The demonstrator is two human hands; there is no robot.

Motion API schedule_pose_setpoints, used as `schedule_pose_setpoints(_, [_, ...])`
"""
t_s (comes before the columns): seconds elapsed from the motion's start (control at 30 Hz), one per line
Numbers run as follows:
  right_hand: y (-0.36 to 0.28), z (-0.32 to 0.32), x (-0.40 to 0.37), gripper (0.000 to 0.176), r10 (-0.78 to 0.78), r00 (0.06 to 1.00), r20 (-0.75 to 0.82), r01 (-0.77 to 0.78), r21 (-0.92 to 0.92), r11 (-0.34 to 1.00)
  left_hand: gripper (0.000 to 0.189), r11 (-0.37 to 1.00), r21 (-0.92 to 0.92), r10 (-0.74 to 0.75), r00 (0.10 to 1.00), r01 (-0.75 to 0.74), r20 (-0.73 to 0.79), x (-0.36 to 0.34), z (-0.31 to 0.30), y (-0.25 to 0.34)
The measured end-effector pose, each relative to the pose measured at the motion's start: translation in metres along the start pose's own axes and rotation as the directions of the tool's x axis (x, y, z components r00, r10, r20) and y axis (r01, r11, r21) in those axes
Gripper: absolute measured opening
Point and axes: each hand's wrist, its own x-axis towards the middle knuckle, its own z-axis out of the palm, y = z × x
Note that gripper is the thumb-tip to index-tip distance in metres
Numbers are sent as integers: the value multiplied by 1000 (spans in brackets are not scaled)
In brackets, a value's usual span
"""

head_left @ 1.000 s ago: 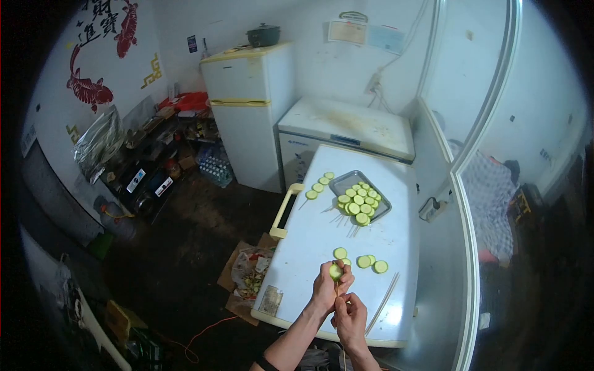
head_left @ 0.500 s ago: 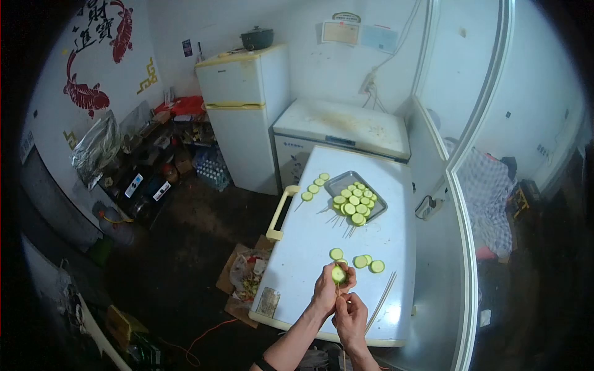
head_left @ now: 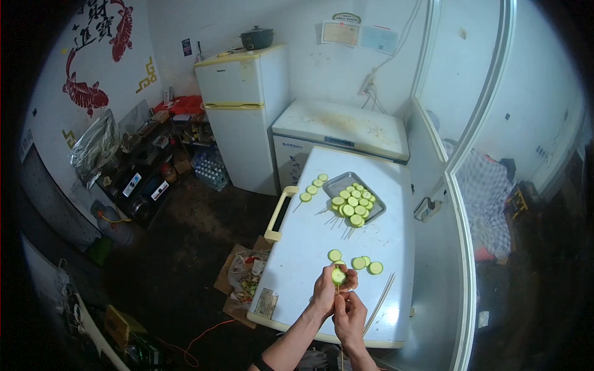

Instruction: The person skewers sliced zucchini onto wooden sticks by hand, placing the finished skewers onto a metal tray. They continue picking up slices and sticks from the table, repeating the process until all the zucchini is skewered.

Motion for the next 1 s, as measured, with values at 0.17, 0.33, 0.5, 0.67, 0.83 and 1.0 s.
schedule_pose_setpoints(0.17, [10, 3, 6, 19, -132, 991, -30, 128, -112, 985, 33, 999, 29, 36, 999, -36, 9, 2, 0, -1])
schedule_pose_setpoints(0.33, [9, 2, 12, 19, -163, 986, -41, 154, -166, 974, 32, 999, 36, 27, 999, -28, 22, 3, -5, -4])
schedule_pose_setpoints(0.5, [5, 0, 12, 17, -134, 991, -24, 126, -212, 969, 31, 999, 38, -14, 1000, 13, 26, 0, -3, -6])
schedule_pose_setpoints(0.67, [-1, 2, 10, 18, -153, 987, -48, 137, -239, 961, 30, 997, 77, -16, 1000, 14, 15, -3, -1, -5])
schedule_pose_setpoints(0.83, [4, 1, 14, 18, -196, 978, -65, 170, -281, 945, 34, 993, 103, -63, 998, 62, 12, -2, -7, -11])
schedule_pose_setpoints(1.0, [0, -1, 14, 16, -109, 992, -68, 82, -311, 947, 33, 994, 101, -51, 997, 45, 51, 1, -12, -15])
